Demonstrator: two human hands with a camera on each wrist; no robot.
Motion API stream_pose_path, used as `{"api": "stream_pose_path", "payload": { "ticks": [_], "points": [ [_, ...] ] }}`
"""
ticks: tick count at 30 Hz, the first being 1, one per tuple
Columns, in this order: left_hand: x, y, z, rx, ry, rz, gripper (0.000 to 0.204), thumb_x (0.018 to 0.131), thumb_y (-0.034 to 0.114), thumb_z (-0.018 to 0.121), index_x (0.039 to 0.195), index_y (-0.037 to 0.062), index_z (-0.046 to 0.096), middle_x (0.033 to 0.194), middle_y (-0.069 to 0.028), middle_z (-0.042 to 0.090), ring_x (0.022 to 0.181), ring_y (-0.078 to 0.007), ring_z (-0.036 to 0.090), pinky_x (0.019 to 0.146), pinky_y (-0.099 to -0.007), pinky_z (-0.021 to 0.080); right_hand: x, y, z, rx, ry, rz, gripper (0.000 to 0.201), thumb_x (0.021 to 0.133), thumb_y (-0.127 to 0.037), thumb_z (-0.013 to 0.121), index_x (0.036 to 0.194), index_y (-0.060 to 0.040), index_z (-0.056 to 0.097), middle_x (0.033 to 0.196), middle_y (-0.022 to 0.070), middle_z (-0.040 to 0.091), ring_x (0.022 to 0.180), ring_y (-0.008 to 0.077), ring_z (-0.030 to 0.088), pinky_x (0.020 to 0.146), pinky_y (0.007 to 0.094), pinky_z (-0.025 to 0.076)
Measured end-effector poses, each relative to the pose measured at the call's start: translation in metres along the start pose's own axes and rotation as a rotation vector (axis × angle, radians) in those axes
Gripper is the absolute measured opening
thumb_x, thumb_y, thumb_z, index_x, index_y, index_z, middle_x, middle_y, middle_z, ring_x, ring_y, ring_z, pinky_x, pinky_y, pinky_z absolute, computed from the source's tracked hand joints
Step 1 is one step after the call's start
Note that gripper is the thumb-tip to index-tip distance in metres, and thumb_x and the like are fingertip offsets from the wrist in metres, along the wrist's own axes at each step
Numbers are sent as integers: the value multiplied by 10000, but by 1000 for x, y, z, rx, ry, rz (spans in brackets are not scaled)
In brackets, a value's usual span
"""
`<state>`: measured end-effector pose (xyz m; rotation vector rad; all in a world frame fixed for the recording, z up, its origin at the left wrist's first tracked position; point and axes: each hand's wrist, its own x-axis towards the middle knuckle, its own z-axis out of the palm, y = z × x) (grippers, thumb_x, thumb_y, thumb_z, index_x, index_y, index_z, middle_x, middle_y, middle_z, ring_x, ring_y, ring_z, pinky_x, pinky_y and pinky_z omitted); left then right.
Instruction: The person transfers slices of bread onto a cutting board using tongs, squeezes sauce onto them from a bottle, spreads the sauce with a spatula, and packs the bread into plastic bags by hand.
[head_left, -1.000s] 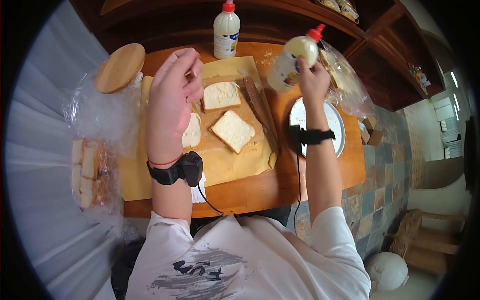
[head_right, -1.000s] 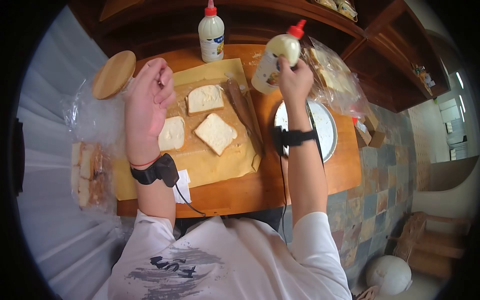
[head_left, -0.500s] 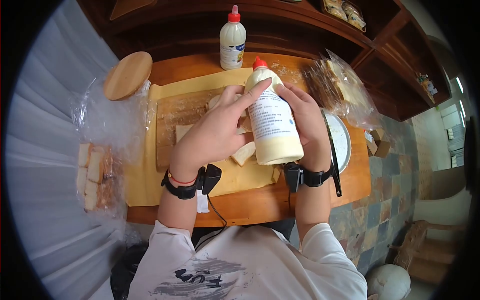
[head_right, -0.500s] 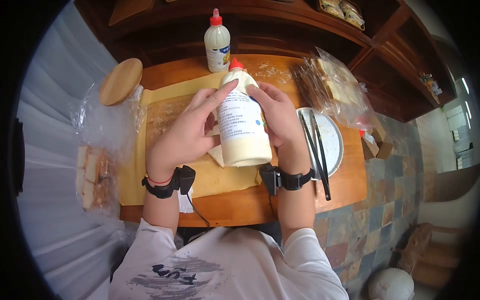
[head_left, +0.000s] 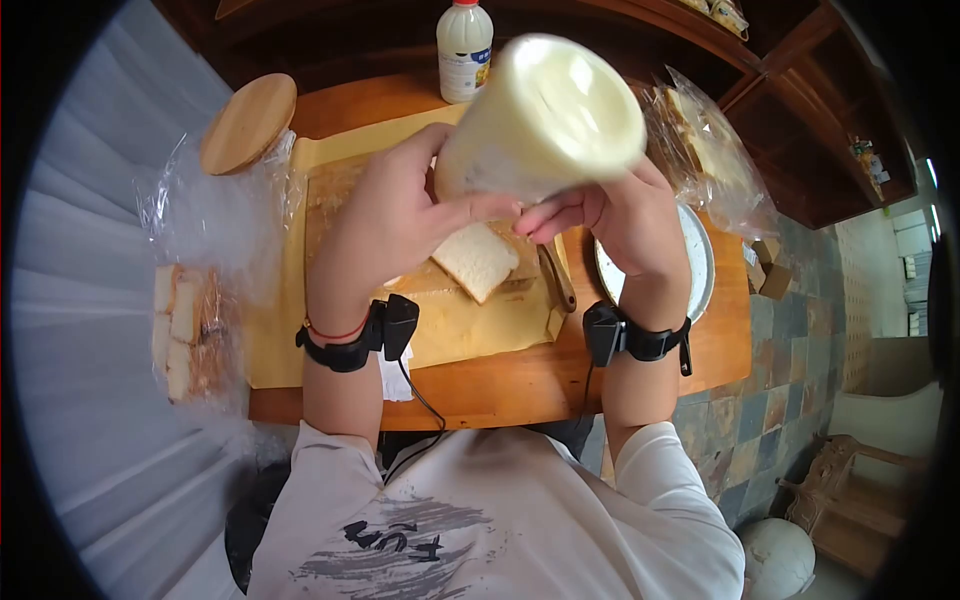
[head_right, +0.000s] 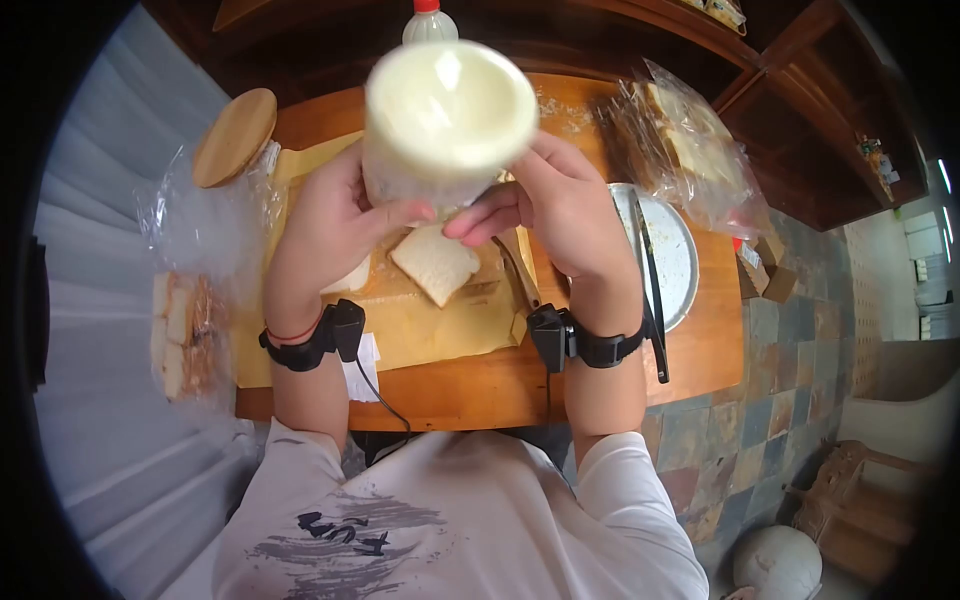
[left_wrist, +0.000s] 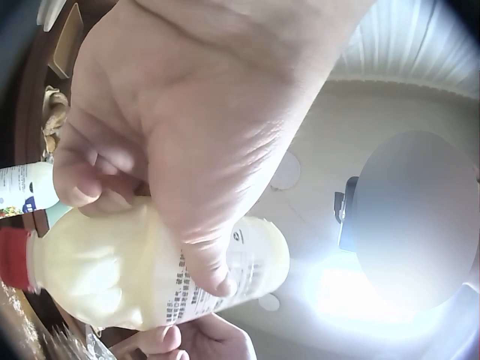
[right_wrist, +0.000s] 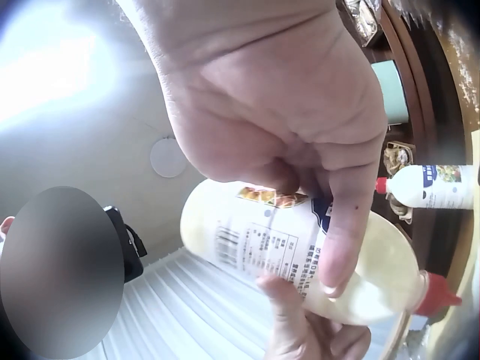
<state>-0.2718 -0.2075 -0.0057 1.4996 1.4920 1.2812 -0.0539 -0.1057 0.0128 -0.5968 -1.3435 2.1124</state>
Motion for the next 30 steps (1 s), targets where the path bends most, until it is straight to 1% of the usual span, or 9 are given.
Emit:
{"api": "stream_pose_path", "payload": {
  "ticks": [2, 8, 10, 12, 13, 17, 21, 26, 30],
  "points": [
    [-1, 9, 5, -159, 11, -16, 466, 869, 206, 861, 1188, -44, 630, 1041, -117, 731, 879, -157, 699, 813, -316, 562, 0, 1, 6, -156, -78, -154, 376, 964, -2, 614, 1319, 96, 537, 1145, 171, 710, 905, 240, 754, 698, 330, 637],
    [-3, 10, -1, 12, -42, -15, 480, 879, 126, 818, 1270, -40, 593, 1069, -130, 734, 943, -167, 716, 846, -321, 573, 3, 24, 14, -650, 47, -289, 586, 849, 41, 762, 1377, 36, 509, 1184, 134, 698, 949, 190, 739, 786, 317, 606],
    [-4, 15, -6, 77, -144, -83, 509, 851, 103, 824, 1283, -28, 589, 1115, -149, 740, 987, -206, 720, 880, -351, 562, 6, 30, 15, -536, -3, -371, 599, 811, -15, 828, 1341, 14, 550, 1153, 157, 719, 986, 241, 741, 843, 349, 584],
    [-4, -5, -9, 112, -156, 8, 521, 833, 110, 837, 1277, -18, 598, 1115, -157, 743, 983, -228, 722, 886, -362, 559, 0, 22, 20, -815, -55, -272, 593, 767, -63, 876, 1284, 8, 596, 1123, 182, 733, 1040, 329, 724, 888, 389, 568],
    [-4, -10, -9, 147, -165, 91, 532, 814, 118, 851, 1271, -7, 607, 1116, -164, 747, 979, -251, 724, 891, -374, 556, 0, 20, 21, -891, -69, -288, 568, 748, -172, 911, 1225, -17, 645, 1127, 191, 736, 1045, 394, 705, 890, 417, 567],
    [-7, -8, -15, 136, -199, 87, 526, 787, 145, 874, 1235, 7, 636, 1086, -171, 751, 980, -285, 721, 904, -397, 550, 2, 30, 28, -850, -46, -390, 622, 711, -351, 941, 1190, -50, 681, 1089, 185, 749, 1014, 412, 709, 866, 439, 575],
    [-7, 2, -14, 156, -163, 54, 417, 775, 158, 860, 1123, 4, 690, 1015, -177, 760, 931, -273, 729, 849, -377, 554, 3, 28, 28, -896, -26, -438, 623, 707, -343, 942, 1190, -50, 680, 1063, 184, 751, 1007, 412, 706, 857, 440, 574],
    [-10, 4, -14, 209, -173, 41, 333, 767, 162, 839, 1029, -3, 718, 897, -175, 756, 799, -253, 730, 757, -350, 558, -1, 18, 25, -1005, -113, -301, 599, 695, -301, 944, 1172, -49, 685, 1029, 200, 746, 980, 427, 696, 843, 452, 569],
    [-10, 5, -11, 213, -174, 51, 339, 752, 188, 867, 999, 1, 729, 859, -172, 752, 751, -254, 728, 736, -346, 562, 0, 19, 19, -1017, -155, -382, 555, 710, -244, 932, 1162, -38, 685, 1028, 205, 744, 974, 432, 695, 850, 449, 570]
  ]
}}
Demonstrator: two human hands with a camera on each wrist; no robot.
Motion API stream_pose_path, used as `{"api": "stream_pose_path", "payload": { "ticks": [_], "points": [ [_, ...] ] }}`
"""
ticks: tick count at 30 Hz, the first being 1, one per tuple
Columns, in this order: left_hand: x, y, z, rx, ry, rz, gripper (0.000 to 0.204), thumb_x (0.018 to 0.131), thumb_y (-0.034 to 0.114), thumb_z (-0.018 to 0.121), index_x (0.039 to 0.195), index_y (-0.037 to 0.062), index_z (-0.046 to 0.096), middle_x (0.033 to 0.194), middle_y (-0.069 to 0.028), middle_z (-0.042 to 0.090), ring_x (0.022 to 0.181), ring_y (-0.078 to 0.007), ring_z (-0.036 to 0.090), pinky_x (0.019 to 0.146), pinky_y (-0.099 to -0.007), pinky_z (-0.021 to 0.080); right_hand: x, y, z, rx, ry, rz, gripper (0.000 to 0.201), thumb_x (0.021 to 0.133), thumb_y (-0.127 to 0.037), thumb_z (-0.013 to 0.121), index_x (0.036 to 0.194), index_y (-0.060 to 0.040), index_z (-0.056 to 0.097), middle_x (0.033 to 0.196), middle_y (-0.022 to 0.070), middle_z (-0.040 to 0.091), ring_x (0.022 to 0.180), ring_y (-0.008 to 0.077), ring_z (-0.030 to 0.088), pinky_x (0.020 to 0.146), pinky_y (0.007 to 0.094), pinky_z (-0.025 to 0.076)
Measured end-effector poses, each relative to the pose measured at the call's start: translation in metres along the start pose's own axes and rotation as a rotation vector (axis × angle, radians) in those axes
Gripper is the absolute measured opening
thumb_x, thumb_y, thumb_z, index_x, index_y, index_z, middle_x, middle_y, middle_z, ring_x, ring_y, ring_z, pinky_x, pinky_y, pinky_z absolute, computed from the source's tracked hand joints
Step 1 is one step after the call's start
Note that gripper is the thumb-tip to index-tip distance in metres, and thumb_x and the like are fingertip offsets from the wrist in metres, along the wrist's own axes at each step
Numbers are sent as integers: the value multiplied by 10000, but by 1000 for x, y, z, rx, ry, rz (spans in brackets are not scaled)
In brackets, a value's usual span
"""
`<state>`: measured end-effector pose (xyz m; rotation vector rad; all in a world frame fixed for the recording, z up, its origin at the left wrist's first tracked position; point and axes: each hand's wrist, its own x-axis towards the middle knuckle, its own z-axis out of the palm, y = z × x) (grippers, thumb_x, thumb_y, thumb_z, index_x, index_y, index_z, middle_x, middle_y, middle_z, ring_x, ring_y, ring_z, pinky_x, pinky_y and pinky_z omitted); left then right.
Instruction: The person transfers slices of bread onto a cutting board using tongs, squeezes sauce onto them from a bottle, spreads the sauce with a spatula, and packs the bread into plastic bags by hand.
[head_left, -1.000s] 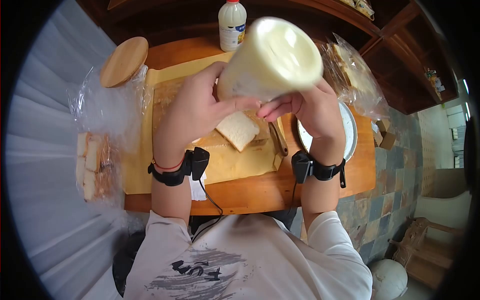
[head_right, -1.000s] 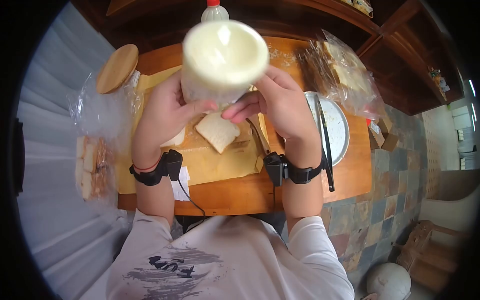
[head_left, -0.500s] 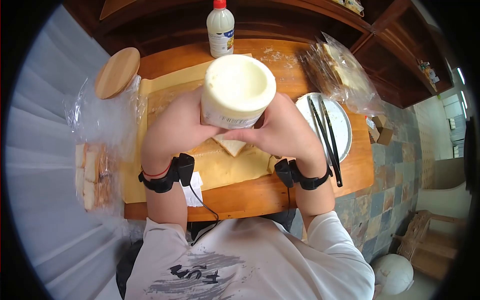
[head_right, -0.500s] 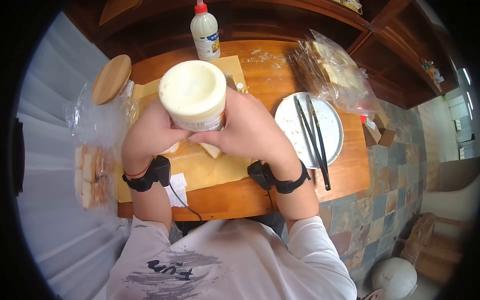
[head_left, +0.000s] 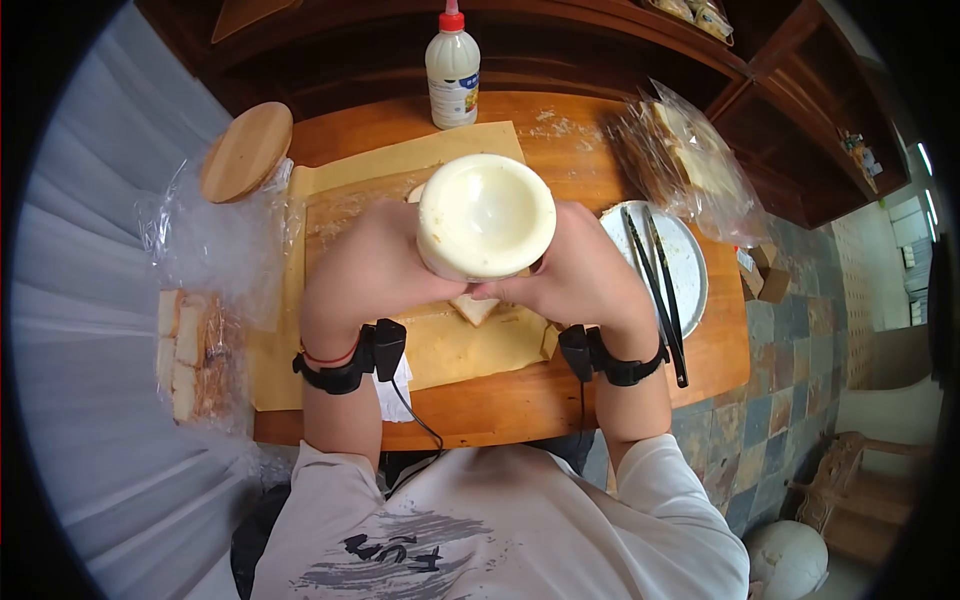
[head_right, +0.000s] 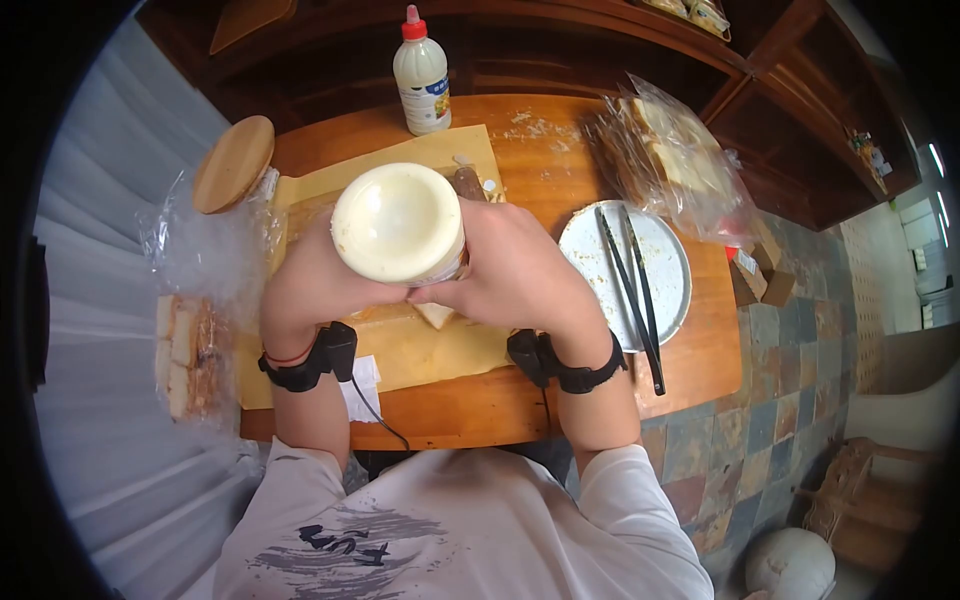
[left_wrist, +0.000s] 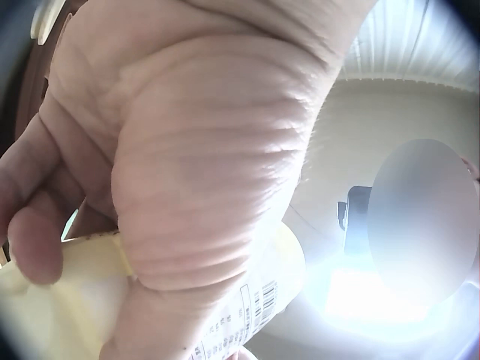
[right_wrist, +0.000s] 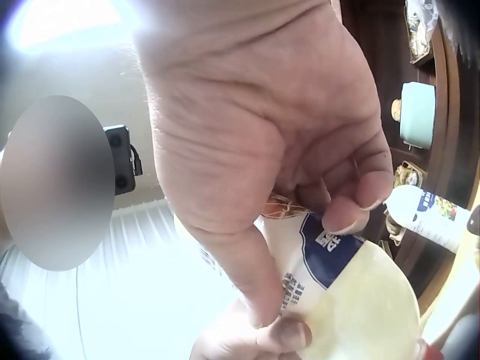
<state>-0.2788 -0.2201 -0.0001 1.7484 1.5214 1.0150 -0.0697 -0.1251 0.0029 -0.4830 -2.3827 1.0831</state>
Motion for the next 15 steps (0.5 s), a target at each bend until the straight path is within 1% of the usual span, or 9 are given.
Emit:
{"api": "stream_pose_path", "payload": {
  "ticks": [2, 6, 11, 15],
  "points": [
    [-1, 2, 2, -4, 5, -5, 345, 748, 197, 875, 996, 4, 733, 865, -172, 754, 755, -260, 732, 740, -347, 564, -1, -1, -2, -43, -2, -13, 484, 702, -218, 955, 1088, -32, 729, 986, 134, 773, 868, 331, 733, 801, 372, 574],
    [-1, 3, 3, -39, 11, 34, 361, 739, 205, 890, 1006, 13, 742, 881, -178, 757, 774, -266, 740, 748, -351, 570, -4, -2, -5, -14, -9, 11, 499, 704, -211, 954, 1105, -28, 722, 987, 140, 771, 865, 332, 732, 802, 370, 576],
    [0, 5, 3, -23, 15, 60, 361, 738, 203, 890, 1004, 9, 741, 873, -187, 751, 770, -274, 743, 740, -356, 568, -4, 2, -4, -11, 1, -42, 501, 705, -197, 951, 1113, -25, 718, 986, 146, 768, 868, 332, 733, 804, 366, 580],
    [-1, 6, 2, 16, 29, 43, 349, 745, 194, 881, 987, -6, 729, 853, -208, 735, 752, -322, 727, 720, -362, 561, -3, 2, -2, -13, 25, -71, 493, 708, -193, 949, 1110, -22, 719, 994, 148, 769, 878, 329, 739, 808, 367, 583]
  ]
}}
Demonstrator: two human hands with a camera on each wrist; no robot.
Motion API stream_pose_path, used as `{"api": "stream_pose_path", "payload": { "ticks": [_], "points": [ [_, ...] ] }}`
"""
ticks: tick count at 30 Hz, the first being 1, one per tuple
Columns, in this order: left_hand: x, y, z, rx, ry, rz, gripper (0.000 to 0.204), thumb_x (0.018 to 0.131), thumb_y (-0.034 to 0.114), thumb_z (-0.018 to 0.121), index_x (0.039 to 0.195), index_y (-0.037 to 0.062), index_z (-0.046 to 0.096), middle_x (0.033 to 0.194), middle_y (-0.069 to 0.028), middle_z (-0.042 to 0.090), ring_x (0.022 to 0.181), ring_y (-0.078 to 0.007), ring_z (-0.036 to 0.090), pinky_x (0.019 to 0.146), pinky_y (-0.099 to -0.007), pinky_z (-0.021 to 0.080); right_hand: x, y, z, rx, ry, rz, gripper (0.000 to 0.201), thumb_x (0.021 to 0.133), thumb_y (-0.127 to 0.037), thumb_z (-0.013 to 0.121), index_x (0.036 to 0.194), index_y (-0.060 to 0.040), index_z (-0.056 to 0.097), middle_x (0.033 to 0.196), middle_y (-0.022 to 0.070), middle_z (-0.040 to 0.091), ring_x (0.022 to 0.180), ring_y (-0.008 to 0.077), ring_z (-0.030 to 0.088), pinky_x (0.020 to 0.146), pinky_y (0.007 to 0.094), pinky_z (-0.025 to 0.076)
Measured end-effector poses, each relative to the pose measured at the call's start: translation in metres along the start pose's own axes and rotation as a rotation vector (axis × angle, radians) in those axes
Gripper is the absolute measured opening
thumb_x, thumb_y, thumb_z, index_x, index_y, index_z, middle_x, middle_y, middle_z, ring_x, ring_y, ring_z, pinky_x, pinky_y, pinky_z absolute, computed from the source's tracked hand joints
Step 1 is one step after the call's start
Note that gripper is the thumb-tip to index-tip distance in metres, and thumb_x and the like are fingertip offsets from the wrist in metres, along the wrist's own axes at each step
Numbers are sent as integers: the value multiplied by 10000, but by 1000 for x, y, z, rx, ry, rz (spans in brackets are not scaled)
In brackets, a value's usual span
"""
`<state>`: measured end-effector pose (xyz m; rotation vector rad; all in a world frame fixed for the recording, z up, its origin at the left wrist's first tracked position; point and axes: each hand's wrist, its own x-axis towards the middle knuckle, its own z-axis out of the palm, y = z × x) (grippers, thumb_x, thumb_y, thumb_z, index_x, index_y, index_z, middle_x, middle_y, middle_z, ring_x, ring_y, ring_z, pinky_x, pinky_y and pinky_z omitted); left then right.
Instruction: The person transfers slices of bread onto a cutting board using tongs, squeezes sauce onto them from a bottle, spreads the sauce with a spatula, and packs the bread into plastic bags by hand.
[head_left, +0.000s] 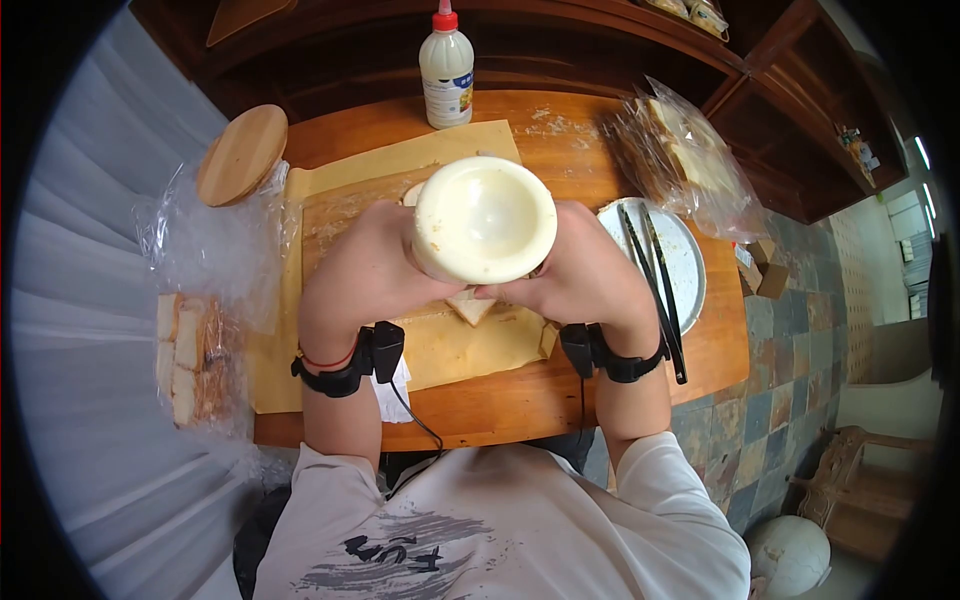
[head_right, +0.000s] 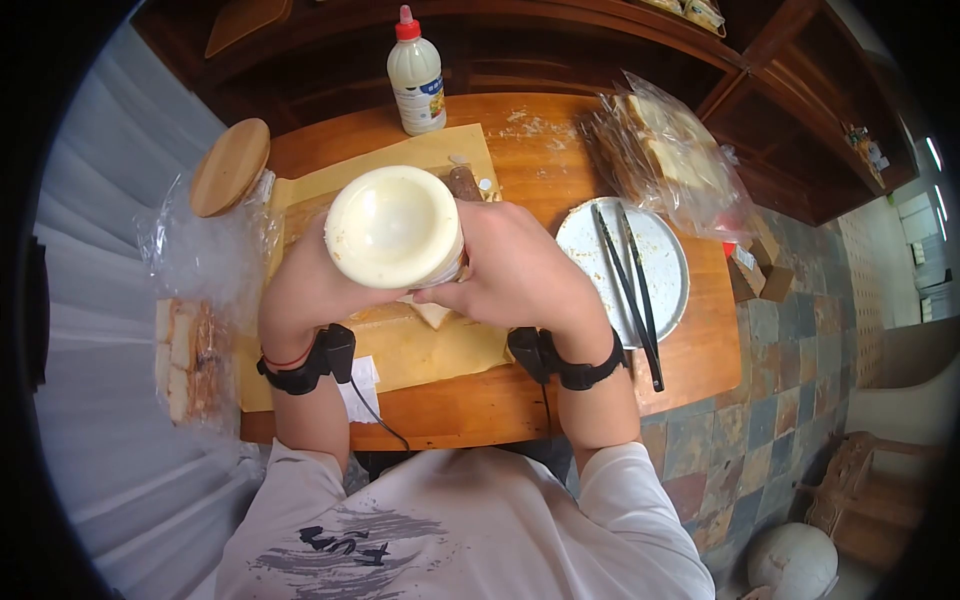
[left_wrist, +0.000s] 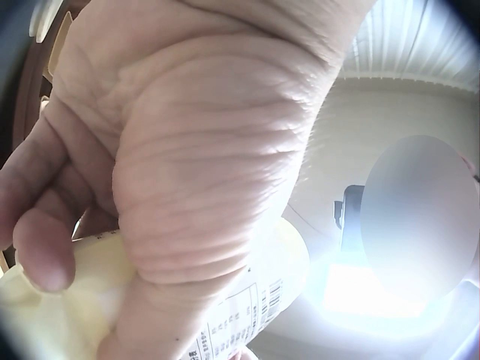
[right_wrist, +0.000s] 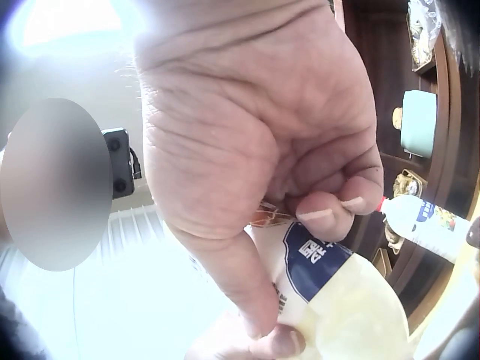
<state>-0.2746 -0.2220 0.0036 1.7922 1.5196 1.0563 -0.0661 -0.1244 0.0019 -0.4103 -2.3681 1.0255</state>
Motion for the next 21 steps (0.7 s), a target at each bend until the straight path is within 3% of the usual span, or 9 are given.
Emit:
{"api": "stream_pose_path", "payload": {
  "ticks": [6, 8, 12, 14, 17, 21],
  "points": [
    [0, -6, 0, 9, -5, 31, 331, 762, 182, 863, 981, -17, 715, 856, -224, 720, 767, -380, 702, 719, -367, 558, 1, -3, 1, -6, 17, 22, 446, 729, -172, 919, 1098, -20, 721, 1014, 157, 770, 916, 340, 746, 819, 369, 588],
    [0, -5, 1, 17, -5, 37, 331, 769, 182, 859, 987, -19, 712, 862, -227, 718, 780, -393, 698, 721, -369, 558, 1, -2, 1, -15, 19, 16, 380, 776, -229, 852, 1095, -71, 717, 1004, 176, 743, 937, 415, 689, 817, 442, 576],
    [1, 2, 0, 45, 18, 61, 342, 789, 184, 844, 1025, -19, 701, 884, -232, 718, 834, -425, 686, 731, -373, 558, 2, -2, 1, -45, 4, 11, 355, 773, -223, 842, 1071, -73, 722, 989, 176, 742, 927, 418, 685, 805, 445, 577],
    [1, 2, -1, 48, 18, 64, 342, 797, 183, 838, 1036, -19, 699, 891, -234, 718, 850, -434, 681, 735, -375, 558, 2, 0, 3, -60, 20, -31, 405, 694, -126, 878, 1047, -14, 714, 952, 175, 749, 873, 387, 716, 783, 390, 584],
    [1, 2, -1, 37, 1, 49, 338, 803, 176, 830, 1043, -21, 696, 900, -238, 720, 870, -445, 671, 748, -382, 558, 2, -2, 1, -61, 11, -26, 408, 684, -112, 874, 1045, -11, 714, 959, 185, 745, 885, 396, 709, 786, 393, 582],
    [0, 2, -1, 27, 11, 49, 316, 808, 167, 825, 1021, -28, 698, 905, -235, 725, 872, -434, 681, 755, -383, 556, 2, 1, 2, -35, 23, -23, 313, 755, -160, 810, 1041, -68, 723, 964, 186, 736, 914, 426, 680, 802, 442, 577]
  ]
}}
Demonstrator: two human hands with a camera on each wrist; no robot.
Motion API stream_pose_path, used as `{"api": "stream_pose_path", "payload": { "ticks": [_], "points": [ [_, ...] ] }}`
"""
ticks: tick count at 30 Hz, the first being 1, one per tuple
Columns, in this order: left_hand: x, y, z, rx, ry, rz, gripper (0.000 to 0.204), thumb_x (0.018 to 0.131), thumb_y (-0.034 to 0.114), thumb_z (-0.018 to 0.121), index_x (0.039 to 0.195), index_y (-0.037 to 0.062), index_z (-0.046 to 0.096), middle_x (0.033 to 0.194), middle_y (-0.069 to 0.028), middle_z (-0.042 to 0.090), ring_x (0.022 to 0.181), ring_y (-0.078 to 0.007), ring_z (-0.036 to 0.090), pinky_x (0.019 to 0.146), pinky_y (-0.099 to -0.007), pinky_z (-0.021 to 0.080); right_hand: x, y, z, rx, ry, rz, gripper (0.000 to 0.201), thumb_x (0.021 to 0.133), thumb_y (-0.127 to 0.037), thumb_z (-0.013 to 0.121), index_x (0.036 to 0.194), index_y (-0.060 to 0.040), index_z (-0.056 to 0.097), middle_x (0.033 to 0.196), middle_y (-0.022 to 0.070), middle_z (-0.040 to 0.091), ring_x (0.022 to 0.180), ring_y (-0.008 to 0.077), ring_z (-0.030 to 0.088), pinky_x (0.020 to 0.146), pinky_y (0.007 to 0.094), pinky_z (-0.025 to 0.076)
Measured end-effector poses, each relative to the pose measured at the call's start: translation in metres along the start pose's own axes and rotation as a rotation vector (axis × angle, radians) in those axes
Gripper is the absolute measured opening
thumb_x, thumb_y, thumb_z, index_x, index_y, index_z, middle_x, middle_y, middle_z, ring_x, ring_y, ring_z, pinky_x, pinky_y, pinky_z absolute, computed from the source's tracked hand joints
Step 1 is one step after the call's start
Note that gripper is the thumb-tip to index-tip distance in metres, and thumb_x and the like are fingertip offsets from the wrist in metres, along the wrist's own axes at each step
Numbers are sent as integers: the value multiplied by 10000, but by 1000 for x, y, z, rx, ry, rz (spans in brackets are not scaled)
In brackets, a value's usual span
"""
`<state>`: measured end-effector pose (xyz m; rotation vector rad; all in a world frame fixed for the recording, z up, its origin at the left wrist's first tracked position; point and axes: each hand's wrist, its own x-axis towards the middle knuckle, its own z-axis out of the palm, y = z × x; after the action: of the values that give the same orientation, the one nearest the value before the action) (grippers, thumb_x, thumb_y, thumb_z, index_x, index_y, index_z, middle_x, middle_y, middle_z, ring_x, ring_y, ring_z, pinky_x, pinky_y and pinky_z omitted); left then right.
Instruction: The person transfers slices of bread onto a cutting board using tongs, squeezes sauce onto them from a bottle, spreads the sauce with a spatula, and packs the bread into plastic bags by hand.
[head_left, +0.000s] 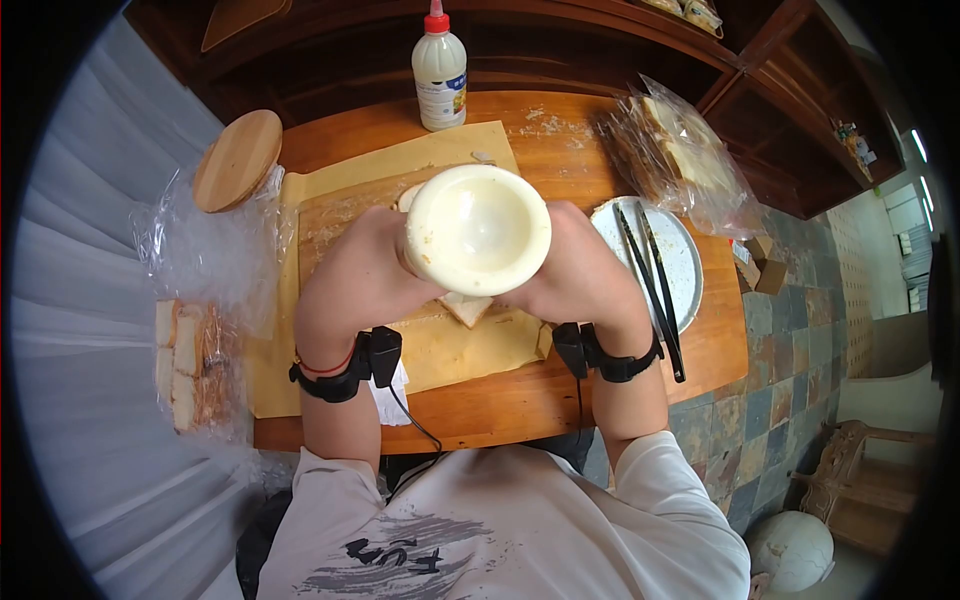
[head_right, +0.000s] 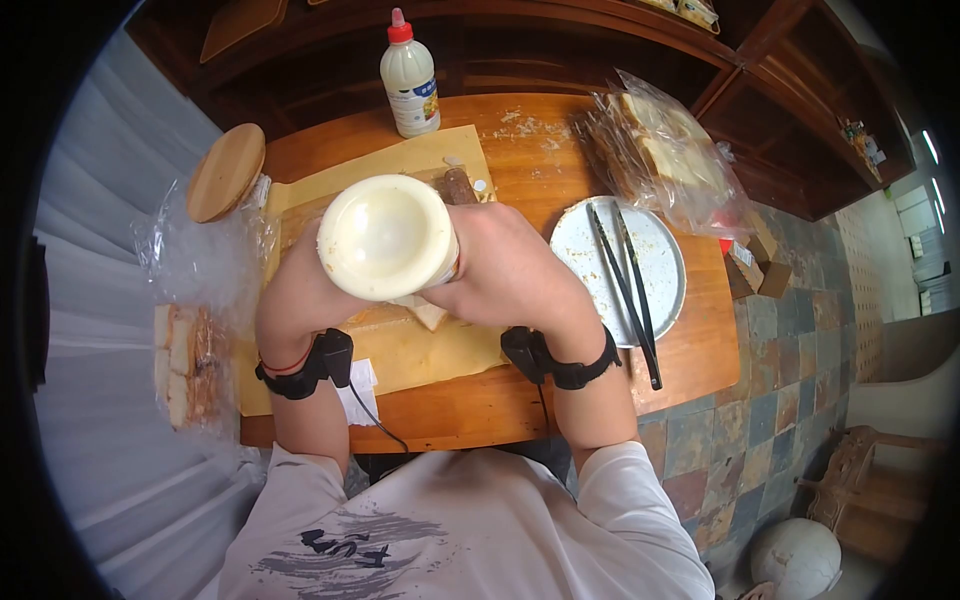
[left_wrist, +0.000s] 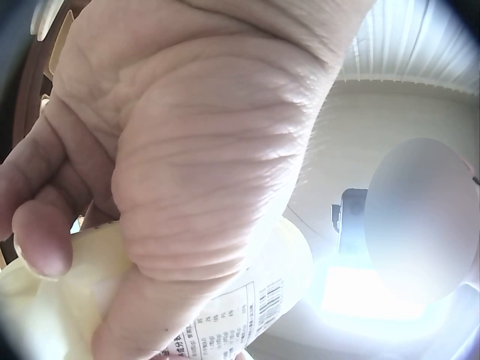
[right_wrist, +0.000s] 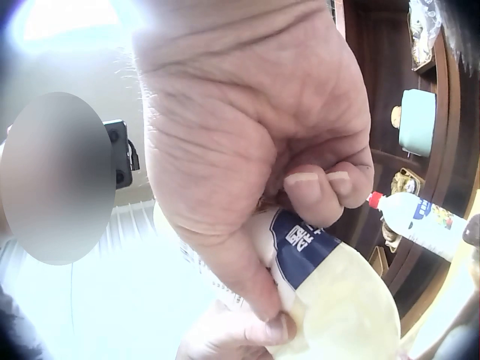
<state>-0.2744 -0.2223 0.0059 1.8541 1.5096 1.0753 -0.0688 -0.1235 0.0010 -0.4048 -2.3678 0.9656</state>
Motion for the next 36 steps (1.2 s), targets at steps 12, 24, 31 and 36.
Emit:
{"api": "stream_pose_path", "payload": {
  "ticks": [12, 24, 31, 36],
  "points": [
    [-1, 1, 0, 33, 20, -17, 265, 826, 156, 794, 996, -26, 704, 881, -245, 715, 858, -434, 687, 728, -385, 552, 0, 4, 5, 46, 40, -24, 280, 722, -40, 736, 1000, -42, 710, 924, 206, 721, 901, 436, 675, 800, 432, 575],
    [-1, -12, 0, -50, 4, -47, 231, 825, 124, 775, 945, -57, 696, 827, -244, 707, 714, -379, 653, 715, -379, 541, 1, 8, 9, 101, 65, 24, 284, 714, 29, 675, 988, -35, 715, 909, 208, 721, 883, 442, 672, 794, 413, 578],
    [0, -11, -1, -13, 11, -11, 214, 805, 101, 770, 910, -68, 691, 804, -259, 688, 719, -406, 648, 706, -382, 534, 1, 9, 9, 122, 57, 29, 261, 743, 19, 710, 990, -59, 740, 930, 186, 736, 891, 421, 684, 789, 394, 577],
    [-1, -10, 0, -14, 16, -30, 228, 804, 115, 774, 907, -70, 690, 799, -264, 682, 723, -419, 645, 699, -387, 532, 0, 10, 9, 150, 61, 30, 249, 758, 7, 720, 995, -63, 744, 940, 180, 740, 890, 411, 692, 793, 385, 577]
  ]
}}
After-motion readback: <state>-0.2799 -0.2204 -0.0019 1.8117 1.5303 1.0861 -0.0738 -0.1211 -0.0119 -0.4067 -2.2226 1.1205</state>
